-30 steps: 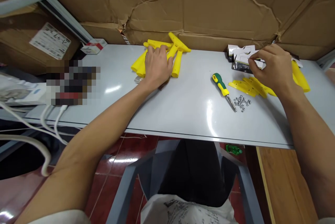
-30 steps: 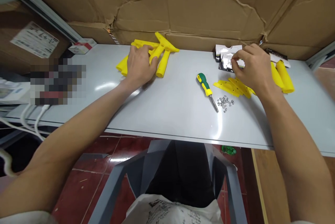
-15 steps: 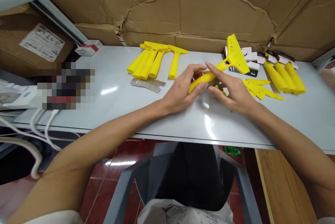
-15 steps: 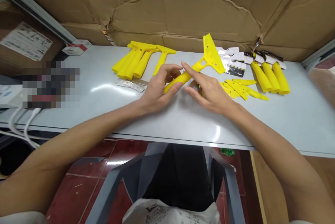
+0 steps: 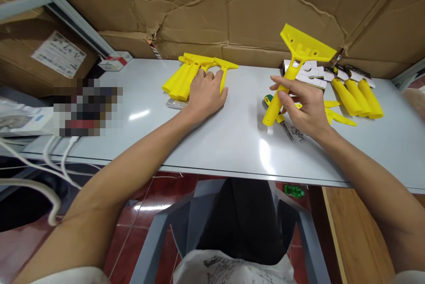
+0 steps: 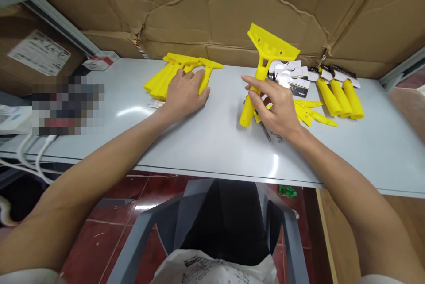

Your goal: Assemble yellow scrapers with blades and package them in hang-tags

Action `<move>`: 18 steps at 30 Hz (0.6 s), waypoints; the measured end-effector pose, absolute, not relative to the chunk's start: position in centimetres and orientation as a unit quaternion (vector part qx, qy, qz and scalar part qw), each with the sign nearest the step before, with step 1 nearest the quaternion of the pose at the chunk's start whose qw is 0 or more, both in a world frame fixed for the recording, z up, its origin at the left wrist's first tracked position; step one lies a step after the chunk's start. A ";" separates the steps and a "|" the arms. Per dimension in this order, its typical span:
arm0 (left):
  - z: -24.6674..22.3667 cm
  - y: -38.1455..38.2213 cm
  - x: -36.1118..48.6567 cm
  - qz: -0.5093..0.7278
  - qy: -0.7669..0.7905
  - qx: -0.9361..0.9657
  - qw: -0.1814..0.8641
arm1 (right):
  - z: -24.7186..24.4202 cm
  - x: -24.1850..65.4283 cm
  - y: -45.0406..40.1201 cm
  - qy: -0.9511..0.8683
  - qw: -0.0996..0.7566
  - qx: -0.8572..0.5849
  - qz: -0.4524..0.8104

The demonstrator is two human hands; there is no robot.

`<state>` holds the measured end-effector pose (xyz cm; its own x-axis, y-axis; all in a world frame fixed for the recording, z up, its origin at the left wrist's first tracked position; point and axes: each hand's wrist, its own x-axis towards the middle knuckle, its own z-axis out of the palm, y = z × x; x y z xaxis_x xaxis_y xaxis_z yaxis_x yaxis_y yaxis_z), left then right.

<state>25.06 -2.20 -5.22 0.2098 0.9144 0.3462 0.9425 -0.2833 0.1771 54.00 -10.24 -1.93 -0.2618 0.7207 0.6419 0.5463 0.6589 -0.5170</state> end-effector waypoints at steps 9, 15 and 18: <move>-5.1 -1.9 24.0 -0.293 -0.573 -0.764 0.042 | -1.9 54.1 -10.3 -0.791 0.454 -0.403 0.071; -4.2 -1.7 21.7 -0.267 -0.609 -0.746 0.031 | -2.0 54.0 -10.2 -0.800 0.453 -0.388 0.059; -3.9 -2.3 21.5 -0.256 -0.612 -0.748 0.024 | -2.0 54.1 -10.2 -0.801 0.441 -0.401 0.056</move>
<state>21.47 -2.29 -3.94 0.1205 0.9031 0.4121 0.9273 -0.2506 0.2781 54.09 -10.23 -1.96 -0.2891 0.6916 0.6619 0.5935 0.6720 -0.4430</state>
